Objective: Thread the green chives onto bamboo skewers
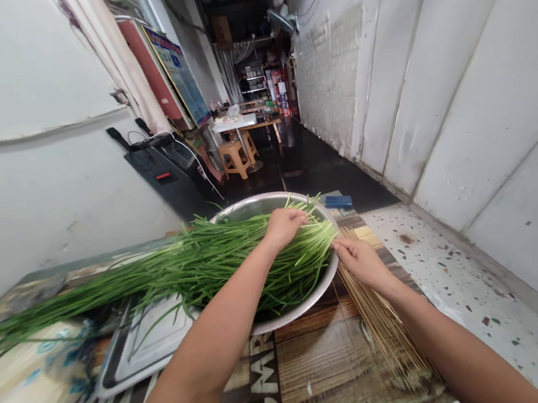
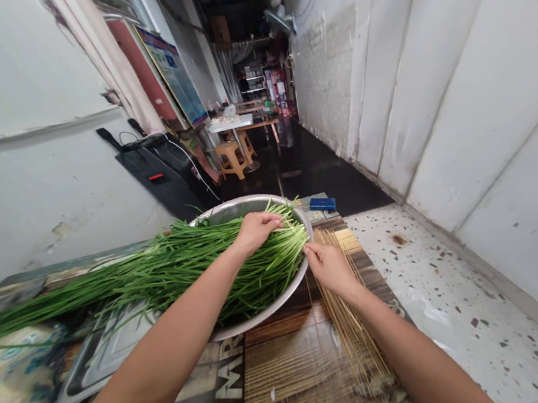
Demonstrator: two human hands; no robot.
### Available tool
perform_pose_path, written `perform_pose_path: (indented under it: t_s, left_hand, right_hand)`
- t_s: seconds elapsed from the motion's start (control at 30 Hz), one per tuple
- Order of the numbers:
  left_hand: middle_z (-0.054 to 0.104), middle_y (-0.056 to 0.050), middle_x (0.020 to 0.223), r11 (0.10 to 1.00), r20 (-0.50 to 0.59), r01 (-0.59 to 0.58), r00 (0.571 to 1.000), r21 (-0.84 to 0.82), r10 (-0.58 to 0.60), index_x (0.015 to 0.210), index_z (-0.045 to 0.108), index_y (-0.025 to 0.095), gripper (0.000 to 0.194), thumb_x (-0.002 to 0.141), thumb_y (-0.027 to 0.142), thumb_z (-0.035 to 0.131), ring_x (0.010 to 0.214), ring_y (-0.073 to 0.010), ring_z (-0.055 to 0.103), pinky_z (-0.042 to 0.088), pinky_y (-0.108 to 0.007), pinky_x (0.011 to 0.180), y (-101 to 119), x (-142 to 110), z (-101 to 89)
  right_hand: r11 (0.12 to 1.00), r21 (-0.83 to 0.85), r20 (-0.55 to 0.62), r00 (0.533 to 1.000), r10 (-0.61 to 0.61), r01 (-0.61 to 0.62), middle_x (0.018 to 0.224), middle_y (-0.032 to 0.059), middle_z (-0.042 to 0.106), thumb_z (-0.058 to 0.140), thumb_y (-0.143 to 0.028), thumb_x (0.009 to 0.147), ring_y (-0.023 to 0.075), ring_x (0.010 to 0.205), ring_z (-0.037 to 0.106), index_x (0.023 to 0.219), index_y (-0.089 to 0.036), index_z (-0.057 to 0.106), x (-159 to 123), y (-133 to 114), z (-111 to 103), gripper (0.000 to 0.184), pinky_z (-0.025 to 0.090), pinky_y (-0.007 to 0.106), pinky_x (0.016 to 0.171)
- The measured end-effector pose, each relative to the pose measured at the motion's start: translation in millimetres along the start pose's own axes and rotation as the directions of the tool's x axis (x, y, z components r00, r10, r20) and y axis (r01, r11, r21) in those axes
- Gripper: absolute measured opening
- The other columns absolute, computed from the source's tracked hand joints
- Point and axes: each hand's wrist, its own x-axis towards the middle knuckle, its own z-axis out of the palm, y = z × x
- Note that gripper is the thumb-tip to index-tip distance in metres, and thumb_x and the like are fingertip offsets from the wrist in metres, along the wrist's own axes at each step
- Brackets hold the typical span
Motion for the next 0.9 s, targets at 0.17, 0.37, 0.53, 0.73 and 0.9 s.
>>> perform_pose_path:
  t_s: [0.17, 0.37, 0.53, 0.73, 0.9]
  left_hand:
    - [0.073, -0.005, 0.085, 1.0, -0.007, 0.006, 1.0, -0.003, -0.006, 0.082, 0.073, 0.014, 0.02, 0.072, 0.022, 0.058, 0.087, -0.0177, 0.065, 0.048, -0.027, 0.085, 1.8, -0.5, 0.4]
    - [0.073, -0.005, 0.085, 1.0, -0.01, 0.025, 1.0, -0.002, -0.025, 0.082, 0.073, 0.014, 0.019, 0.073, 0.021, 0.058, 0.087, -0.0179, 0.065, 0.048, -0.027, 0.085, 4.0, -1.3, -0.4]
    - [0.073, -0.004, 0.087, 1.0, 0.006, 0.011, 1.0, 0.008, -0.011, 0.082, 0.073, 0.015, 0.018, 0.073, 0.021, 0.058, 0.088, -0.0173, 0.065, 0.047, -0.027, 0.086, 3.2, -1.7, -0.4]
    - [0.073, -0.005, 0.086, 1.0, 0.009, -0.006, 1.0, 0.023, 0.006, 0.085, 0.073, 0.015, 0.02, 0.073, 0.022, 0.06, 0.088, -0.0174, 0.066, 0.048, -0.027, 0.086, 3.7, -1.2, -0.4]
    - [0.073, -0.005, 0.089, 0.997, 0.075, -0.047, 0.996, 0.064, 0.042, 0.088, 0.073, 0.015, 0.021, 0.075, 0.022, 0.058, 0.088, -0.0166, 0.065, 0.047, -0.026, 0.086, 12.6, -5.4, -3.4]
  right_hand:
    - [1.0, 0.006, 0.002, 1.0, -0.007, 0.007, 0.065, 0.0016, 0.06, 0.038, -0.032, 0.088, 0.0167, 0.064, 0.056, 0.073, -0.017, 0.061, -0.2, -1.6, -0.2, 0.032, 0.04, 0.023, 0.063]
    - [1.0, 0.018, 0.006, 1.0, -0.008, 0.008, 0.066, 0.0012, 0.059, 0.037, -0.032, 0.088, 0.0161, 0.063, 0.055, 0.072, -0.017, 0.059, -0.4, -0.2, -0.1, 0.031, 0.04, 0.023, 0.063]
    - [1.0, 0.023, 0.004, 1.0, -0.01, 0.01, 0.065, 0.0008, 0.058, 0.038, -0.032, 0.088, 0.0158, 0.062, 0.054, 0.071, -0.017, 0.058, -0.6, 0.6, 0.3, 0.031, 0.039, 0.023, 0.062]
    - [1.0, 0.02, -0.004, 1.0, -0.003, 0.003, 0.065, 0.0012, 0.059, 0.038, -0.032, 0.088, 0.0168, 0.064, 0.056, 0.071, -0.017, 0.06, -0.3, 1.2, 1.1, 0.031, 0.04, 0.023, 0.063]
    - [1.0, 0.015, -0.015, 1.0, -0.002, 0.002, 0.064, 0.0018, 0.06, 0.039, -0.032, 0.088, 0.0185, 0.067, 0.058, 0.077, -0.017, 0.064, 0.6, 2.3, 1.6, 0.031, 0.041, 0.024, 0.064]
